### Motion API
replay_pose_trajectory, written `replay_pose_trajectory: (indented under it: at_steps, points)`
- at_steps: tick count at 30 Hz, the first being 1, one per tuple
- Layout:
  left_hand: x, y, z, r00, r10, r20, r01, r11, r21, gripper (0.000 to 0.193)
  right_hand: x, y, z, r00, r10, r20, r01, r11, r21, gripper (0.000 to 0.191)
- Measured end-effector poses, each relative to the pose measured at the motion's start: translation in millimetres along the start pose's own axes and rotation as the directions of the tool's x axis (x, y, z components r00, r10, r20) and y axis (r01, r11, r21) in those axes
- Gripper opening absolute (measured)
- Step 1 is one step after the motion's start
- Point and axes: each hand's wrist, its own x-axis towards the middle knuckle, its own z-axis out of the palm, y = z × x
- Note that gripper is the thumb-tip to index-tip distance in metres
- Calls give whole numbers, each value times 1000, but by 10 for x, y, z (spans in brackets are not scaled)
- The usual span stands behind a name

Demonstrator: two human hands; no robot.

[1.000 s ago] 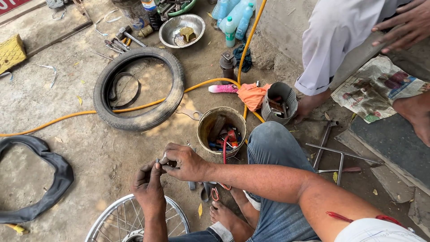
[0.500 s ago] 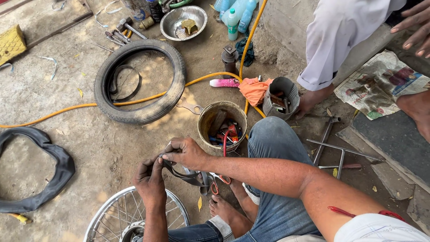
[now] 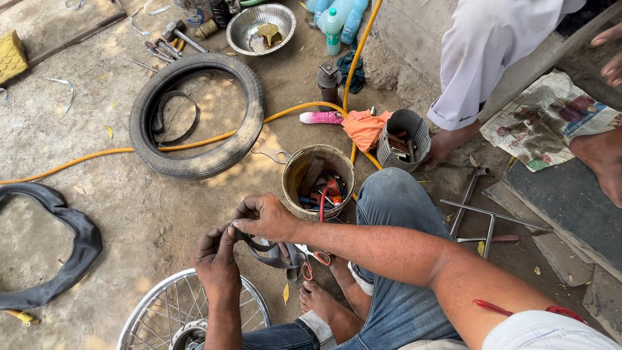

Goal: The person prepares a rubber patch by hammering it on a wooden block, then cuts it with scissors. They fit the patch into the rim of a bicycle wheel, then place a tire over the wheel and press it into place.

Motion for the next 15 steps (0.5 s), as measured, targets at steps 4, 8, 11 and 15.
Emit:
replay_pose_trajectory:
  at_steps: [4, 8, 11, 15]
  points:
    - [-30, -23, 31, 998, -55, -29, 55, 998, 34, 14, -22, -13, 14, 995, -87, -38, 81, 986, -147, 17]
    - [-26, -82, -14, 993, -119, 3, 119, 985, -127, 17, -12, -47, -11, 993, -109, -48, 99, 978, -183, 17]
    - [1, -99, -35, 992, -125, 32, 128, 973, -192, 17, -4, -65, -50, 989, -144, -27, 138, 978, -159, 15]
    - [-3, -73, -54, 993, -116, 5, 115, 978, -175, 14, -11, -78, -58, 990, -135, 35, 137, 988, -76, 16]
